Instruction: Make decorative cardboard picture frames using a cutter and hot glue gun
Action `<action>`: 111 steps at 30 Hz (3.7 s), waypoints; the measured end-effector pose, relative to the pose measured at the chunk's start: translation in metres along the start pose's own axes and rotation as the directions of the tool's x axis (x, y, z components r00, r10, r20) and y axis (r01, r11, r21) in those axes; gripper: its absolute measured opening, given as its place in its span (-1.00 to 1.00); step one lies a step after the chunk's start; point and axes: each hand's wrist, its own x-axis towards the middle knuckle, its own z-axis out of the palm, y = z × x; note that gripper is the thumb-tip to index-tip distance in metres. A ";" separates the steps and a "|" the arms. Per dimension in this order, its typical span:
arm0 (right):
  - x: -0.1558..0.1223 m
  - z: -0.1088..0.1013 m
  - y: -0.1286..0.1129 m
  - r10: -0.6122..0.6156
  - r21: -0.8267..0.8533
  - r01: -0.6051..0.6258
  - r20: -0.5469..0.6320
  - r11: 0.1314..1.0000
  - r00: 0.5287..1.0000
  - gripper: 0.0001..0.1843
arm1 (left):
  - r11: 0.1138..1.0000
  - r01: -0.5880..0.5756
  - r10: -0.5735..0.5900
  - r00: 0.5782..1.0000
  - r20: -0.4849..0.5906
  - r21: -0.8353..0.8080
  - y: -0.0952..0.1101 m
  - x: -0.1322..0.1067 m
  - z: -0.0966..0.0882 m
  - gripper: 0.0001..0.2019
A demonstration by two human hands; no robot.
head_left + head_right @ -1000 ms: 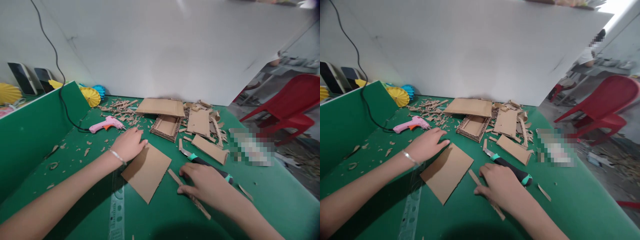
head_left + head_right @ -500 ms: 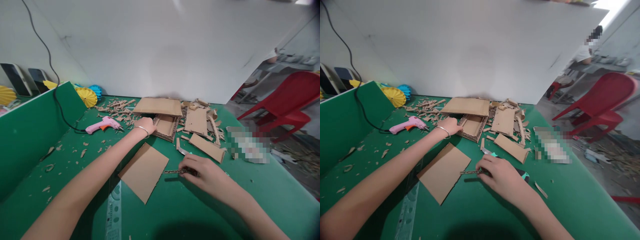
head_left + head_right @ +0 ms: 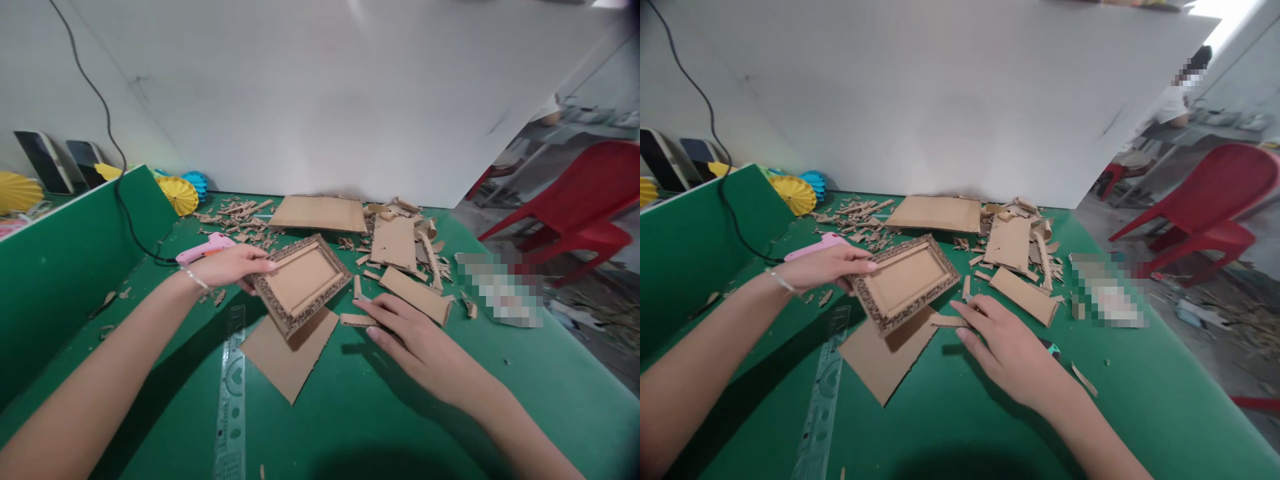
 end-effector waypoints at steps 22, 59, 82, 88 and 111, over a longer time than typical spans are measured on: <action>0.025 0.035 -0.031 -0.057 0.325 0.157 -0.298 0.932 0.953 -0.81 | 0.860 -0.510 0.466 0.758 -0.457 0.031 -0.008 -0.056 0.095 -0.90; 0.021 0.056 -0.060 -0.459 0.130 0.505 -0.274 0.853 0.845 -0.84 | 0.483 -0.523 0.870 0.375 -0.320 0.702 -0.031 -0.057 0.123 -0.80; 0.016 0.056 -0.065 -0.280 0.275 0.444 -0.476 0.853 0.834 -0.84 | 0.573 -0.739 0.820 0.520 -0.242 0.354 -0.026 -0.059 0.121 -0.91; 0.014 0.055 -0.066 -0.278 0.363 0.461 -0.453 0.810 0.847 -0.84 | 0.486 -0.802 0.874 0.438 -0.209 0.349 -0.026 -0.058 0.121 -0.85; 0.009 0.051 -0.065 -0.167 0.644 0.286 -0.242 0.709 0.956 -0.95 | 0.323 -0.556 0.934 0.317 -0.163 0.766 -0.023 -0.059 0.114 -0.75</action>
